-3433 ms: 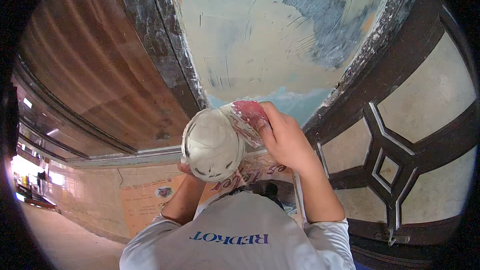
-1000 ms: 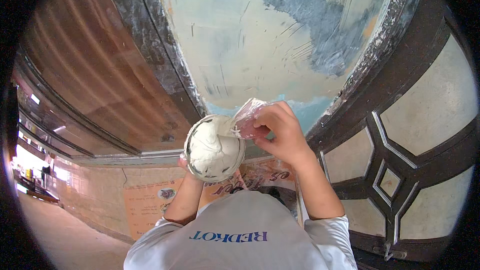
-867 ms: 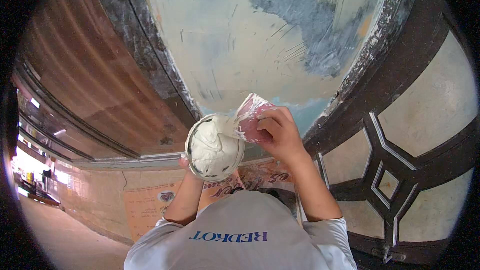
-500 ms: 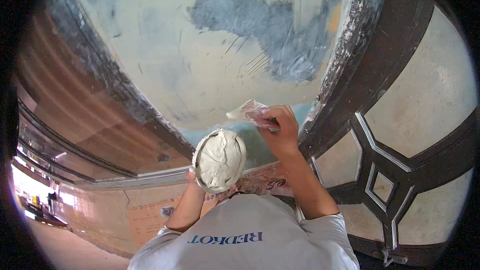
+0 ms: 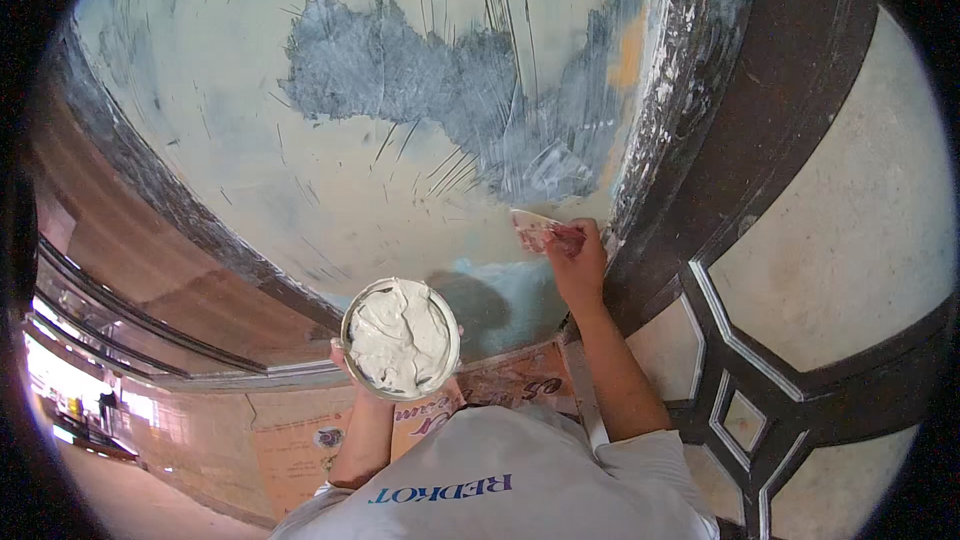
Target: The person applies plaster from a tub to a circular wall area using a putty knife.
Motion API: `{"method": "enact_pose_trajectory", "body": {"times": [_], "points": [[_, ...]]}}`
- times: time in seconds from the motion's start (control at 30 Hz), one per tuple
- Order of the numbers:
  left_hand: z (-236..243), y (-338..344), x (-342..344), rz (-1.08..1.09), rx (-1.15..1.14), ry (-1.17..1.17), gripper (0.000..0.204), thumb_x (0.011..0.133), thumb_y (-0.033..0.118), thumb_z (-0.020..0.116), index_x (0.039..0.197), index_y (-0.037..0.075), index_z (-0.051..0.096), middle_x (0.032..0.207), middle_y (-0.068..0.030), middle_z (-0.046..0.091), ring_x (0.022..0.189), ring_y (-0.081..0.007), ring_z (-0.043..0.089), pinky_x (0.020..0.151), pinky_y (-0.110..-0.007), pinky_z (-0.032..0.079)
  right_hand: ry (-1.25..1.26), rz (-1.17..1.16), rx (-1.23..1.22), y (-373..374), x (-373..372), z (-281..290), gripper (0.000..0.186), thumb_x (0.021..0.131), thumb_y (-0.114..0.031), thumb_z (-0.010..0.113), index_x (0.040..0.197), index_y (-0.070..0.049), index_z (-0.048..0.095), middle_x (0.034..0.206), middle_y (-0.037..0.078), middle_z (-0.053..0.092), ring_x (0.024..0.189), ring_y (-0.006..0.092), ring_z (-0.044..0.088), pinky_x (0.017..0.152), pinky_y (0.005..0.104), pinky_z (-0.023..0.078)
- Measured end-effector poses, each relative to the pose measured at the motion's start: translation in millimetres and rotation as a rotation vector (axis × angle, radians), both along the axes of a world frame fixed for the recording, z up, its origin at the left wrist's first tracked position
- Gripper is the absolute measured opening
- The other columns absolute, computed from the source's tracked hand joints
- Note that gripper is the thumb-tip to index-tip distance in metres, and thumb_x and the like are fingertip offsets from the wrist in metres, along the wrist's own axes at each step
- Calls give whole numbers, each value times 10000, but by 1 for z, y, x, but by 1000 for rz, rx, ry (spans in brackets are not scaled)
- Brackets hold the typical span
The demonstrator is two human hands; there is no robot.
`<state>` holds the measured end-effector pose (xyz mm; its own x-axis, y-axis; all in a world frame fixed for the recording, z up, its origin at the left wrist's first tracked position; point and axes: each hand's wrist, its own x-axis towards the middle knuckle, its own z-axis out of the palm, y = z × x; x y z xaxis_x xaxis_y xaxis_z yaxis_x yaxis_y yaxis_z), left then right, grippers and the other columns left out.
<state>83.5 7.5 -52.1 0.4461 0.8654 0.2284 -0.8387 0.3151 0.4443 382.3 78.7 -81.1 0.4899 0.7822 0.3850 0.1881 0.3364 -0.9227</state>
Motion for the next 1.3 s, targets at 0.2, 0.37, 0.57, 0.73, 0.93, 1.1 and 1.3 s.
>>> {"method": "enact_pose_trajectory", "body": {"times": [0.2,0.37,0.57,0.73,0.93,1.1,1.3], "points": [[15,-7,17,16,-9,-36,1119,639,703,710,1477,74,317,1457,-191,409,1293,-430,452,1070,-619,386,-285,51,-107,23,-1,46,339,832,-194,769,992,-24,523,902,105,685,824,157,660,729,295,514],[24,-16,26,119,-50,54,1103,642,703,707,1473,83,330,1454,-190,413,1291,-431,455,1066,-619,392,-325,-39,-87,30,16,44,356,840,-227,767,1007,-27,525,871,81,667,773,137,630,722,294,508],[14,-17,40,179,-101,-32,1091,635,688,728,1462,89,343,1440,-193,425,1278,-417,472,1046,-606,424,-66,32,119,23,32,22,349,873,-280,735,962,-22,518,867,97,667,800,164,638,731,333,510],[15,-22,54,51,-87,-32,1080,649,707,704,1470,110,334,1451,-189,415,1284,-414,466,1065,-608,402,-373,130,-5,10,9,45,325,869,-263,718,990,-36,519,912,151,649,836,296,645,738,399,499],[22,-32,61,94,-122,-85,1072,630,631,781,1459,95,363,1437,-201,437,1273,-416,483,1019,-574,466,-587,-96,-92,21,15,63,333,879,-270,688,1026,-22,520,912,192,637,827,369,642,741,449,493],[-3,-35,46,144,-32,80,1072,666,774,639,1482,150,333,1489,-184,373,1309,-427,432,1037,-615,420,-206,21,98,18,40,35,314,910,-210,691,1050,-14,489,923,137,659,828,195,652,727,317,515],[-12,-37,46,163,-119,-16,1078,664,769,645,1474,129,336,1465,-213,383,1271,-468,451,1045,-661,384,-533,13,-97,14,32,30,313,920,-237,677,1052,-18,496,960,148,665,893,239,665,772,363,517]]}}
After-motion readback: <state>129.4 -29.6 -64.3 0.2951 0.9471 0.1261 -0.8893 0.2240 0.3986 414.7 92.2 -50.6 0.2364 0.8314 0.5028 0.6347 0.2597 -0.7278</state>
